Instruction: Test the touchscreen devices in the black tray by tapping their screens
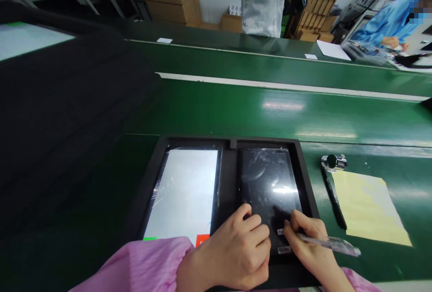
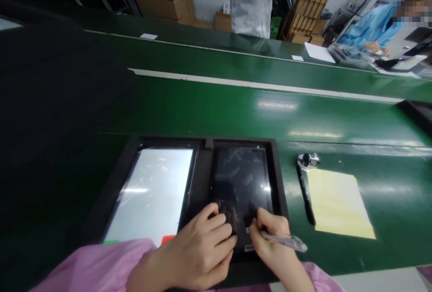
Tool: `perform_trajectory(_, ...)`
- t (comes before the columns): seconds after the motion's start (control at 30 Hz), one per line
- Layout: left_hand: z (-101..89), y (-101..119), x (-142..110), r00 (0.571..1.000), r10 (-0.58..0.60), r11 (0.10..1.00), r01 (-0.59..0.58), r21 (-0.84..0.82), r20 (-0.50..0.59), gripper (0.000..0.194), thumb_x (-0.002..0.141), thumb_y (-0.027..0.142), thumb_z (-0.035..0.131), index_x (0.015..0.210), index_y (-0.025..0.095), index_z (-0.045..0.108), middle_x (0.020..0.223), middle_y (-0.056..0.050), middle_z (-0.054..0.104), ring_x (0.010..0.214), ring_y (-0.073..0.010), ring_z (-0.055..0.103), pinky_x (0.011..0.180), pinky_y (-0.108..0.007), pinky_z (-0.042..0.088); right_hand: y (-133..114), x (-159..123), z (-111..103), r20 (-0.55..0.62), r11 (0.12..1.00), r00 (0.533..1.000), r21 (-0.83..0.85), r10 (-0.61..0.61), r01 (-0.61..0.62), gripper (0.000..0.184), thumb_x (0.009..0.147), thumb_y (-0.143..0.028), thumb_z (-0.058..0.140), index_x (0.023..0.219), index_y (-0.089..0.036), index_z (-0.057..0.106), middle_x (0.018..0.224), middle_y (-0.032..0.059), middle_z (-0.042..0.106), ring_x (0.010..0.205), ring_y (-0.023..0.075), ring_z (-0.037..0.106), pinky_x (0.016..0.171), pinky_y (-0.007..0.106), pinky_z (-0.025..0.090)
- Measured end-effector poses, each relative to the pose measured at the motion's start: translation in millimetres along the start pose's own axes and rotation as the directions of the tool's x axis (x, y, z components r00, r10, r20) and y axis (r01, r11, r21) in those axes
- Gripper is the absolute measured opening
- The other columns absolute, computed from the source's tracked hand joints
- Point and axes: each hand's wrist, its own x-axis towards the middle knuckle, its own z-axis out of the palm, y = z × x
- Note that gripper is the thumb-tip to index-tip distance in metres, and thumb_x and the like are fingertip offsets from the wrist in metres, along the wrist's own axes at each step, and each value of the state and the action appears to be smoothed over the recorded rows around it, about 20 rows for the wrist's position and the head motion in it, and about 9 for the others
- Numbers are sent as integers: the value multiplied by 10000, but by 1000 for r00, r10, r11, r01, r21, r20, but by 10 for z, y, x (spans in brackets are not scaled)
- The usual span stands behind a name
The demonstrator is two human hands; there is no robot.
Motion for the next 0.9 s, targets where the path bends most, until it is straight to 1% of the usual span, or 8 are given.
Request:
perform_trajectory(0.2,-14,2,9,1000,0,1000,0,8,-2,157,849,187,579,694,193,563,656,11,479,651,-168,400,728,-369,407,11,4,-3,22,1000,1000,4,19,-19,379,887,-313,491,621,-250,228,509,-73,225,418,91,209,372,232,194)
perform_trajectory(0.3,-18,1,14,1000,2,1000,-2,1,-15,156,850,177,563,695,188,565,658,10,481,659,-169,394,734,-373,400,12,0,-2,27,1000,999,3,21,-21,375,884,-320,483,622,-252,224,511,-75,221,415,90,210,373,232,197)
perform_trajectory(0.43,-26,-5,19,1000,8,1000,-8,11,-6,179,862,173,553,684,189,556,651,7,479,658,-170,385,742,-373,393,7,-10,-6,30,1000,999,-9,28,-28,388,895,-341,479,620,-256,218,506,-70,218,417,89,205,373,234,187)
perform_trajectory(0.57,-30,-12,24,1000,3,1000,-3,0,-31,170,852,166,554,684,185,561,653,14,475,655,-165,402,748,-363,394,11,-16,-8,8,999,999,-23,32,-32,389,899,-344,471,624,-259,209,507,-72,208,419,88,194,372,237,188)
perform_trajectory(0.7,-25,-3,20,1000,4,1000,-4,0,-9,146,836,175,581,692,189,563,661,13,484,654,-166,417,749,-359,396,15,-11,-7,-19,999,999,-33,25,-26,370,891,-324,458,625,-258,209,511,-72,201,420,89,189,369,243,175)
perform_trajectory(0.9,-16,6,2,1000,9,1000,-10,20,14,151,835,193,610,697,197,548,656,14,476,655,-170,396,737,-362,393,10,3,-15,-11,999,999,-33,37,-37,401,901,-341,492,627,-262,209,511,-70,209,422,102,202,373,266,189)
